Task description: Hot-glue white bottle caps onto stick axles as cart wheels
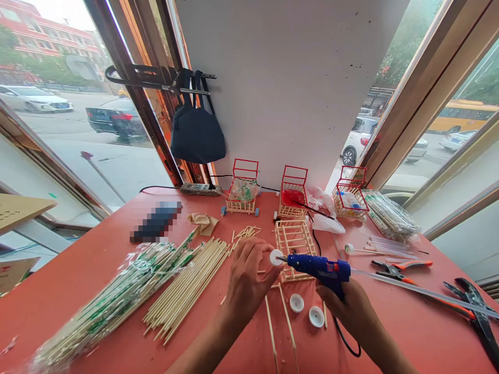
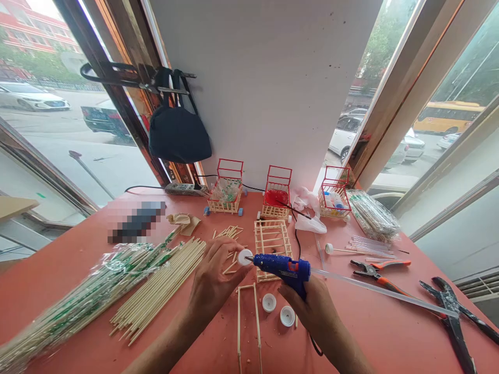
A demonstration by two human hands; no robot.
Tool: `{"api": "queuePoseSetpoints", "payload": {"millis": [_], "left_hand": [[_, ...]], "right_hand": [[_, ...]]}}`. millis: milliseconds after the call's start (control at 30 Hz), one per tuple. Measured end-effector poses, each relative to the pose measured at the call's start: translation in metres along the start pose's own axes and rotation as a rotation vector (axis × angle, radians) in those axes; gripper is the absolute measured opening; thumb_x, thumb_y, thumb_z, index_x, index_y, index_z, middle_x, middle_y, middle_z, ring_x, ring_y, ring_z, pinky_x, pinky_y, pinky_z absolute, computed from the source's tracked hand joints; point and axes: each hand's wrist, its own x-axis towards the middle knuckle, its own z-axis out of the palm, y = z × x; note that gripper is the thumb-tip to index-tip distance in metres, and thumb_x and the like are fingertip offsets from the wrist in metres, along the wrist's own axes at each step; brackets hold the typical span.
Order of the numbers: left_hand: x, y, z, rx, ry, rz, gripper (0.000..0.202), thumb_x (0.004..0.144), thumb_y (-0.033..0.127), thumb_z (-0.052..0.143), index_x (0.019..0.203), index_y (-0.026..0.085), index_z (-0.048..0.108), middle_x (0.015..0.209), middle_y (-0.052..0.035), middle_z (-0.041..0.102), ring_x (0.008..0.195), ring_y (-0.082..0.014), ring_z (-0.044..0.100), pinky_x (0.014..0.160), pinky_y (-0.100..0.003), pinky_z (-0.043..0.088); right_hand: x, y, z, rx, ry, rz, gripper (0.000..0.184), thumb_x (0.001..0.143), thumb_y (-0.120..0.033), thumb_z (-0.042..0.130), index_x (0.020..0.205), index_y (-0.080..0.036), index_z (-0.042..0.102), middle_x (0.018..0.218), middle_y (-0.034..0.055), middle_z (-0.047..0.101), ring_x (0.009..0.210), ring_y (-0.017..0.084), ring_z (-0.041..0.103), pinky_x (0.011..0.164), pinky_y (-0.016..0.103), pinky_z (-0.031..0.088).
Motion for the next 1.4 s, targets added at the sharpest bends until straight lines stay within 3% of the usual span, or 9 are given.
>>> {"api": "queuePoseSetpoints", "payload": {"millis": [500,733,867,967,1133,1300,1400], "left_hand": [[0.002,0.002,-0.001,0.007,0.018,0.033,0.017,0.094,0.028,0.072,0.104,0.022,0.06,0.101,-0.0057,0.068,0.102,-0.0258,0.062,0.093,-0.039,0.05],[0.002,0.001,-0.001,-0.007,0.026,-0.007,0.019,0.092,0.025,0.073,0.106,0.021,0.061,0.102,-0.006,0.068,0.104,-0.0255,0.061,0.095,-0.038,0.05],[0.001,0.0,0.0,-0.016,0.028,-0.005,0.02,0.09,0.025,0.075,0.105,0.021,0.061,0.103,-0.006,0.069,0.105,-0.0258,0.062,0.096,-0.038,0.051],[0.001,0.001,0.001,-0.006,0.033,0.002,0.021,0.089,0.024,0.076,0.104,0.021,0.062,0.103,-0.0059,0.07,0.105,-0.0256,0.063,0.095,-0.039,0.052],[0.002,0.001,0.001,-0.002,0.038,-0.004,0.021,0.088,0.023,0.076,0.103,0.021,0.062,0.101,-0.0051,0.07,0.102,-0.0247,0.065,0.094,-0.039,0.053],[0.002,0.0,0.001,-0.006,0.043,-0.003,0.021,0.089,0.024,0.076,0.104,0.021,0.061,0.101,-0.0053,0.07,0.102,-0.0248,0.065,0.093,-0.039,0.054],[0.001,-0.002,0.001,-0.01,0.022,-0.001,0.02,0.09,0.024,0.075,0.106,0.021,0.061,0.103,-0.0062,0.07,0.104,-0.0255,0.065,0.095,-0.04,0.053]], "right_hand": [[0.001,0.001,0.0,-0.01,-0.006,0.003,0.032,0.085,-0.04,0.056,0.058,-0.023,0.051,0.048,-0.0039,0.044,0.043,0.012,0.039,0.039,0.023,0.029],[-0.002,0.006,-0.001,0.06,-0.042,0.168,0.031,0.085,-0.046,0.053,0.065,-0.021,0.058,0.048,-0.0039,0.044,0.043,0.013,0.039,0.039,0.024,0.032],[-0.005,0.007,0.0,0.212,-0.127,0.285,0.034,0.087,-0.05,0.055,0.068,-0.021,0.056,0.049,-0.0044,0.044,0.044,0.013,0.041,0.043,0.025,0.033],[-0.008,0.007,0.0,0.354,-0.118,0.348,0.041,0.089,-0.057,0.055,0.072,-0.02,0.056,0.052,-0.0053,0.043,0.044,0.012,0.039,0.046,0.025,0.031],[-0.01,0.015,0.002,0.338,-0.067,0.32,0.048,0.09,-0.063,0.057,0.073,-0.019,0.06,0.051,-0.0039,0.047,0.044,0.012,0.04,0.047,0.026,0.031],[-0.011,0.03,0.004,0.199,-0.077,0.275,0.046,0.09,-0.06,0.055,0.07,-0.019,0.062,0.044,-0.0034,0.047,0.04,0.013,0.041,0.043,0.026,0.031],[-0.008,0.025,0.003,0.137,-0.064,0.231,0.044,0.088,-0.057,0.053,0.065,-0.02,0.058,0.044,-0.0032,0.045,0.039,0.014,0.041,0.04,0.026,0.031]]}}
